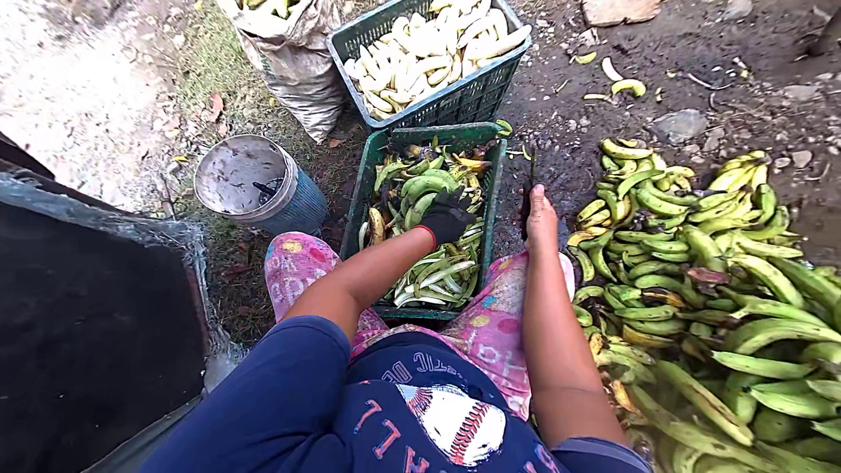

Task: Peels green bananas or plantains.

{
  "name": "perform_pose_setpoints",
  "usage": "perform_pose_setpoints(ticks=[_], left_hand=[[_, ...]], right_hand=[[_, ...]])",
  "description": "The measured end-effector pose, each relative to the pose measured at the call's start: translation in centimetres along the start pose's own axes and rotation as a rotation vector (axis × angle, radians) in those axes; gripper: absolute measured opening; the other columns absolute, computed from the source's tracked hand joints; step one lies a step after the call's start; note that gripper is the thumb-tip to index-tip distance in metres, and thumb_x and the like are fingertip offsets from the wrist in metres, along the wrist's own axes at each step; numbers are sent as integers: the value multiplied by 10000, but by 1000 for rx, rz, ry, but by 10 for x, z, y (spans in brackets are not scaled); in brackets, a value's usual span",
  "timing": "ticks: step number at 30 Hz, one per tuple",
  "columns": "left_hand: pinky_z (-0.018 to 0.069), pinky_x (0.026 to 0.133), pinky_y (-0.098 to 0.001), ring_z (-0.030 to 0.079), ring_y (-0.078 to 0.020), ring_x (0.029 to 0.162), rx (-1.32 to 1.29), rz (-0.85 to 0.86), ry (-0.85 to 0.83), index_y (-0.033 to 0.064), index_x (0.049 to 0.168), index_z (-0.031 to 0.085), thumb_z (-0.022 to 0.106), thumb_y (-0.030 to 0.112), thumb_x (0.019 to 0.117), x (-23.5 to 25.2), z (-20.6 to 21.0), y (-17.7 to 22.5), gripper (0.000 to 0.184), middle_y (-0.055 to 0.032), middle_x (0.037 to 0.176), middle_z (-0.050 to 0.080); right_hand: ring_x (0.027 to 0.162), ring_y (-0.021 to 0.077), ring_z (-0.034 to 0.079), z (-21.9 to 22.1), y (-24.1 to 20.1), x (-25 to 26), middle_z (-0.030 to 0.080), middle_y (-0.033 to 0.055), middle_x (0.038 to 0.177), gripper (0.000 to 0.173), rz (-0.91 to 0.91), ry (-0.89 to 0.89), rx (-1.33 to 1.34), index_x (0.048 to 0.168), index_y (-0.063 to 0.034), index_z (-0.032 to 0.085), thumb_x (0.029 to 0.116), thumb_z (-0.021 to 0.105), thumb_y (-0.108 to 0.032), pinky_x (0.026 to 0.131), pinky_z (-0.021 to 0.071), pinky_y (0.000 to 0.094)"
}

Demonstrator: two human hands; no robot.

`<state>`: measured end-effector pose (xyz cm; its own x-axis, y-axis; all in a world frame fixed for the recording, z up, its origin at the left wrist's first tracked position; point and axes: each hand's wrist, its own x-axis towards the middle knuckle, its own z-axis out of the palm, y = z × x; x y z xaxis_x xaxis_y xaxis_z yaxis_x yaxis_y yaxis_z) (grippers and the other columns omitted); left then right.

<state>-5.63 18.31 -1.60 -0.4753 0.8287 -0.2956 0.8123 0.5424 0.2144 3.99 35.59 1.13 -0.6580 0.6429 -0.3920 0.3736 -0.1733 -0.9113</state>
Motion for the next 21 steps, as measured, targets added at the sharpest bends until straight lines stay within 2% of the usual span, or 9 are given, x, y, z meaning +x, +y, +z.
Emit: perform_pose_setpoints(ticks=[1, 3, 6, 10, 15, 17, 19, 20, 21], left_hand=[[281, 1140, -687, 378, -393, 1455, 54, 65, -58, 271, 1148, 743, 692, 212, 908, 1, 2, 8, 253, -99, 1425, 591], [266, 1147, -682, 398, -381, 1431, 107, 166, -196, 291, 1125, 749, 719, 181, 884, -1, 11, 17, 267, -82, 1378, 611], [160, 1190, -681, 273, -405, 1504, 78, 177, -285, 403, 1294, 667, 671, 127, 906, -12, 37, 18, 476, -50, 1495, 540], [201, 1193, -666, 343, -363, 1486, -32, 189, -100, 355, 1244, 705, 666, 160, 923, -22, 59, 5, 378, -40, 1468, 570], [311, 1131, -652, 388, -354, 1459, -80, 158, 115, 216, 1248, 691, 796, 204, 834, -53, 28, -4, 428, -66, 1510, 526], [401, 1081, -615, 494, -334, 1375, -136, 80, 305, 191, 1245, 687, 832, 255, 801, -75, 15, -14, 472, -91, 1428, 587], [470, 1058, -545, 587, -290, 1271, -339, -64, 472, 144, 1307, 660, 836, 257, 814, -102, 2, -23, 536, -107, 1369, 626], [495, 1042, -521, 606, -270, 1239, -518, -135, 541, 137, 1369, 612, 834, 271, 828, -118, -3, -27, 600, -111, 1371, 622], [512, 1022, -513, 602, -257, 1240, -694, -206, 569, 175, 1464, 513, 830, 284, 839, -137, -10, -30, 709, -107, 1423, 582]], right_hand=[[774, 98, 569, 0, 1, 0, 620, 37, 975, 524, 1, 4, -6, 1311, -90, 625, 1106, 362, -494, 719, 489, 292], [784, 101, 569, -1, 1, 1, 619, 40, 982, 525, 8, 1, -7, 1315, -90, 624, 1105, 366, -496, 729, 493, 299], [810, 116, 569, 1, 0, 3, 621, 58, 1010, 534, 21, 0, -5, 1326, -82, 619, 1104, 370, -498, 747, 489, 307], [843, 138, 582, 4, 0, 5, 631, 83, 1070, 539, 35, -9, -2, 1336, -83, 617, 1099, 384, -507, 779, 497, 330], [765, 115, 555, 2, 0, 2, 613, 57, 984, 526, 19, 5, -8, 1297, -86, 631, 1104, 369, -500, 700, 476, 301], [780, 120, 553, 1, 2, 1, 616, 58, 997, 535, 14, 3, -24, 1298, -85, 628, 1100, 371, -510, 718, 472, 315], [846, 141, 569, 1, 5, -2, 628, 80, 1035, 541, -14, -5, -66, 1305, -76, 623, 1097, 381, -513, 784, 482, 348], [922, 182, 586, 0, 6, -5, 637, 122, 1104, 544, -41, -23, -100, 1331, -54, 610, 1100, 388, -494, 851, 486, 393], [1012, 234, 605, -1, 8, -6, 639, 173, 1190, 546, -81, -56, -149, 1365, -29, 588, 1104, 396, -469, 929, 487, 448]])
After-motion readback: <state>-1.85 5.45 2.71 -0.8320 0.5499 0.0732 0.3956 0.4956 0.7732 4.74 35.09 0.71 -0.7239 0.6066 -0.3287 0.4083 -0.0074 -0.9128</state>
